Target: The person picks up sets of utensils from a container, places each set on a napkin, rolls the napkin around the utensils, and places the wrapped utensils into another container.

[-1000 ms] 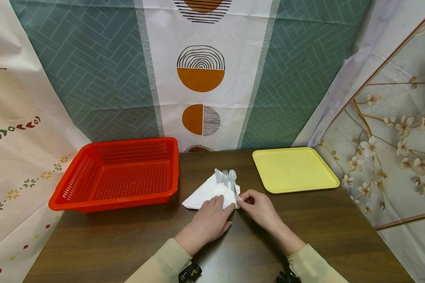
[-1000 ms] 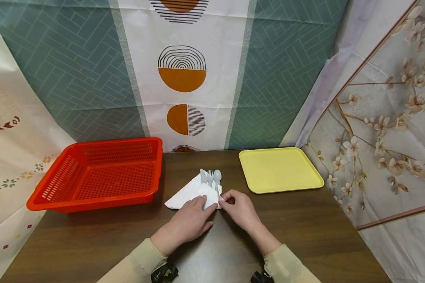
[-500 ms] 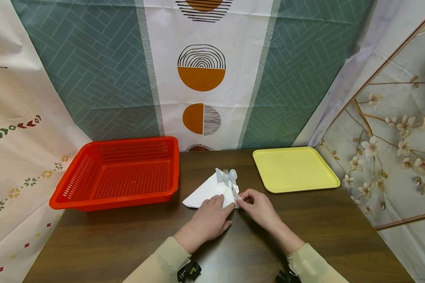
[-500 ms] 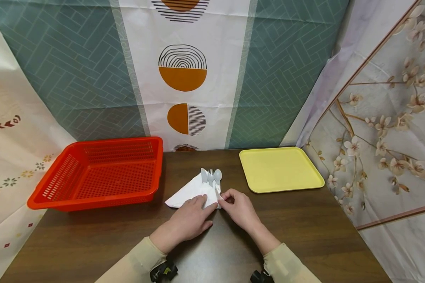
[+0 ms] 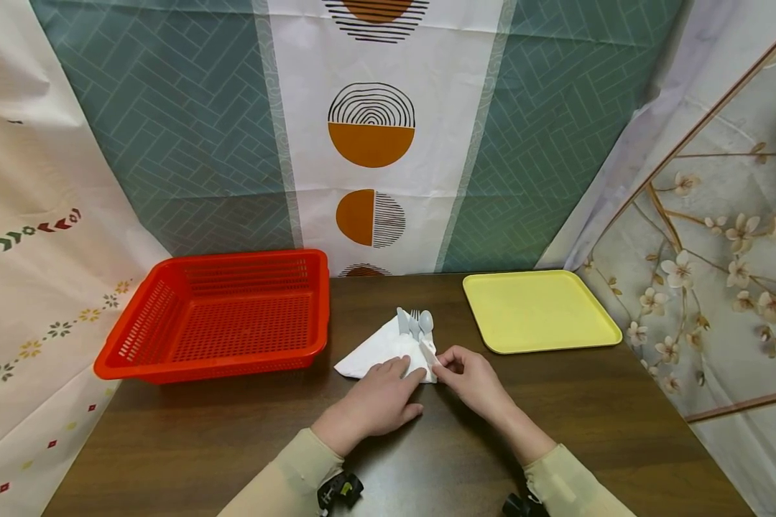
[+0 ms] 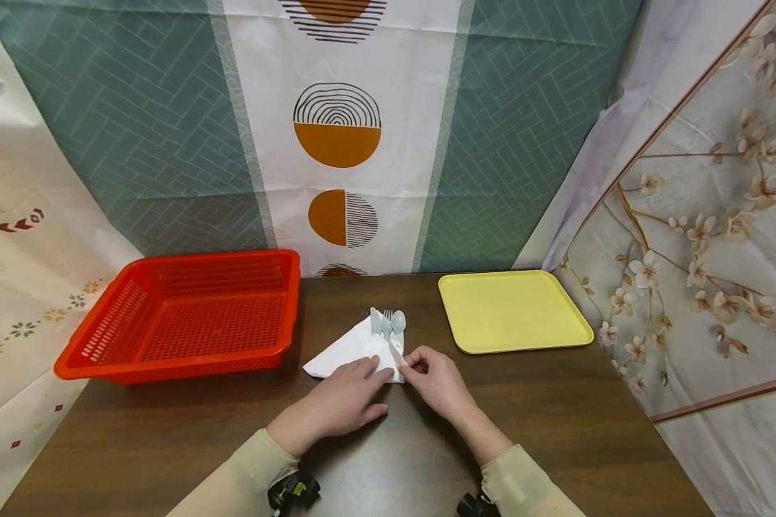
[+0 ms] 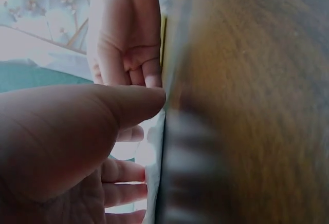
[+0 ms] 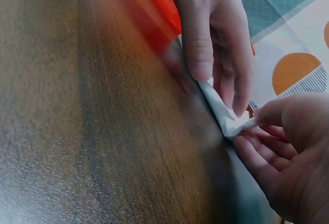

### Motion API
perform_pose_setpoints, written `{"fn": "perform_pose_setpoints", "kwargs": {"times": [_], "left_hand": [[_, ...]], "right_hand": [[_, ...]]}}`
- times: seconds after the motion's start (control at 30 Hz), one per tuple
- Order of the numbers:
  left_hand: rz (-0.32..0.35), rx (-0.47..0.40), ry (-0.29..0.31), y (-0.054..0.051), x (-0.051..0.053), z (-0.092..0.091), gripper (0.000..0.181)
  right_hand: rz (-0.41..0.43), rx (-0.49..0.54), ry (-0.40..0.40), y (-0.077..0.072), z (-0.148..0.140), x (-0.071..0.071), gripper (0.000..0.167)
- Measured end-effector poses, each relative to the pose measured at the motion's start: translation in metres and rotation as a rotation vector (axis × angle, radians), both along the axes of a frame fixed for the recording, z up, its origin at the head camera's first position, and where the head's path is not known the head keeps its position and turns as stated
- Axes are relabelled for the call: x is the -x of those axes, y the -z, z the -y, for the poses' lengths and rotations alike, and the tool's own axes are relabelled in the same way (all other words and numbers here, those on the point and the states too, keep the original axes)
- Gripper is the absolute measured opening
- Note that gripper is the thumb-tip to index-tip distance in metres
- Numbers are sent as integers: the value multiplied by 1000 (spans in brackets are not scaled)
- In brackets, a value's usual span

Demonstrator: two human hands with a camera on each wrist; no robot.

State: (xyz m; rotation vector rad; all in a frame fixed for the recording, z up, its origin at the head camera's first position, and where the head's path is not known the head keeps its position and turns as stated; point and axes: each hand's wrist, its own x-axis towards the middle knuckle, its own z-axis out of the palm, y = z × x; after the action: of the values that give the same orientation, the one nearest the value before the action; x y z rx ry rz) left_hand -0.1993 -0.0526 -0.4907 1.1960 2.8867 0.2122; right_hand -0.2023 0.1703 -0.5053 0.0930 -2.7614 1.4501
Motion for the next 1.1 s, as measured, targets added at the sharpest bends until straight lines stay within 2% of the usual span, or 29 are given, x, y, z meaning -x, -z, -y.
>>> {"fn": "perform_pose_setpoints", "kwargs": {"times": [0.13,0.53,0.63,0.9,1.1], "left_hand": [[48,-11,-3,1,4,3,63],[66,-30,23,3,12,12,53],[55,-38,33,2,13,14,49],[-34,-61,62,2,13,20,42],[15,-55,35,2,14,23,50]], "right_hand": [[2,-6,-4,-1,0,-1,11],[-23,-62,6,0,5,-1,8],[-35,-75,4,1,6,0,8],[-117,-100,-20,5,8,-3,6],[-165,-150,-38,8,9,-5,11]]}}
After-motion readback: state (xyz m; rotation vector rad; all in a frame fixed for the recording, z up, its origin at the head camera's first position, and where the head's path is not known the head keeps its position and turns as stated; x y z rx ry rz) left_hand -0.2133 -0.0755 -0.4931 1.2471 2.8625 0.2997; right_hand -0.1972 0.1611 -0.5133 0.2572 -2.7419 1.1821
